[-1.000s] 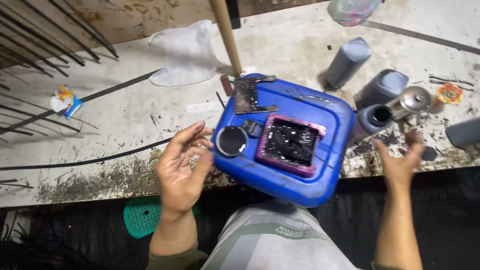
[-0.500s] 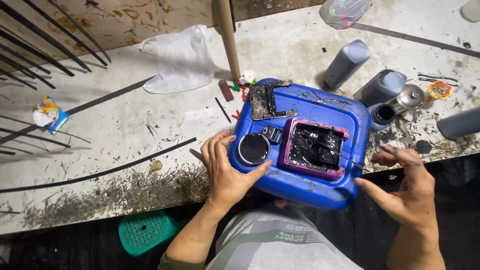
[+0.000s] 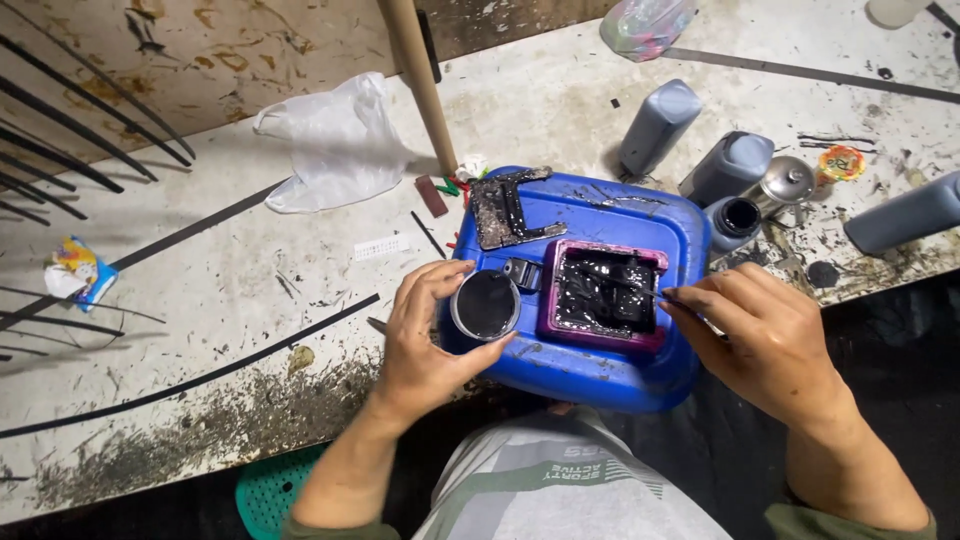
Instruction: Pouring black edge dye into a small tray and using a metal pick to clean or apply dye to a small component.
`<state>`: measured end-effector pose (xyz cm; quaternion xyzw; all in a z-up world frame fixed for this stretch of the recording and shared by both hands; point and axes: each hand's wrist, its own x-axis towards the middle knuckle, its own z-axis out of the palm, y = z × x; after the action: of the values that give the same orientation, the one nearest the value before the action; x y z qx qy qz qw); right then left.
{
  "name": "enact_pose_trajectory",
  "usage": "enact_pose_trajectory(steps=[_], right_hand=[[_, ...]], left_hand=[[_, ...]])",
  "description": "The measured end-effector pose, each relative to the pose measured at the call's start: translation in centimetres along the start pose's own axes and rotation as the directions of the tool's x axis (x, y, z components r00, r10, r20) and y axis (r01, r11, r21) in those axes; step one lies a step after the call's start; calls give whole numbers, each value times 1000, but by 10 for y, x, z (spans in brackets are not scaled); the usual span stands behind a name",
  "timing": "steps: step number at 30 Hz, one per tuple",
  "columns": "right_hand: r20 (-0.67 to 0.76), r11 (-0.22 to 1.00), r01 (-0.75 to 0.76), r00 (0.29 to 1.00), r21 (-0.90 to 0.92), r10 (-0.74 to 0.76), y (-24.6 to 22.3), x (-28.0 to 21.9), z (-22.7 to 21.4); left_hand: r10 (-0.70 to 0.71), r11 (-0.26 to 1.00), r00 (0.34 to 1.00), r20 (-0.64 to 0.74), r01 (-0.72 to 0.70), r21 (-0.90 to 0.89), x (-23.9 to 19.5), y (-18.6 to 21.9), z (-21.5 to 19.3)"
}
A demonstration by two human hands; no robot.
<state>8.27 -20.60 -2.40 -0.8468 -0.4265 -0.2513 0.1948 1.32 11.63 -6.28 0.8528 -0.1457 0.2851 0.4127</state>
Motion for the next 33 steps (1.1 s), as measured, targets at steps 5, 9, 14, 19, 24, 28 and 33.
enact_pose_trajectory(steps=[5,9,14,19,24,28,33], right_hand=[[-20,999,30,999,-36,-31,0,9,-13],[-99,994,-76,992,78,83,9,-11,-22],[-346,976,-42,931,215,116,24,-46,-12],[-489,964,97,871,247,37,30,-43,-4],[-486,989,143,868,42,-105,31,-30,-3],[-440,980,164,876,-115,-198,28,-22,-11],[-311,948,126,925,-293,-219,26,-23,-15]], left_hand=[[137,990,917,376,-144,-9,59,19,-23],[208,972,775,597,-232,-38,97,30,-17],[233,946,695,680,-324,6,126,36,-2],[283,910,616,735,-414,-3,144,58,11],[250,897,577,778,-441,39,150,71,17],[239,881,577,781,-467,75,150,70,20],[327,867,570,753,-498,0,150,67,19]])
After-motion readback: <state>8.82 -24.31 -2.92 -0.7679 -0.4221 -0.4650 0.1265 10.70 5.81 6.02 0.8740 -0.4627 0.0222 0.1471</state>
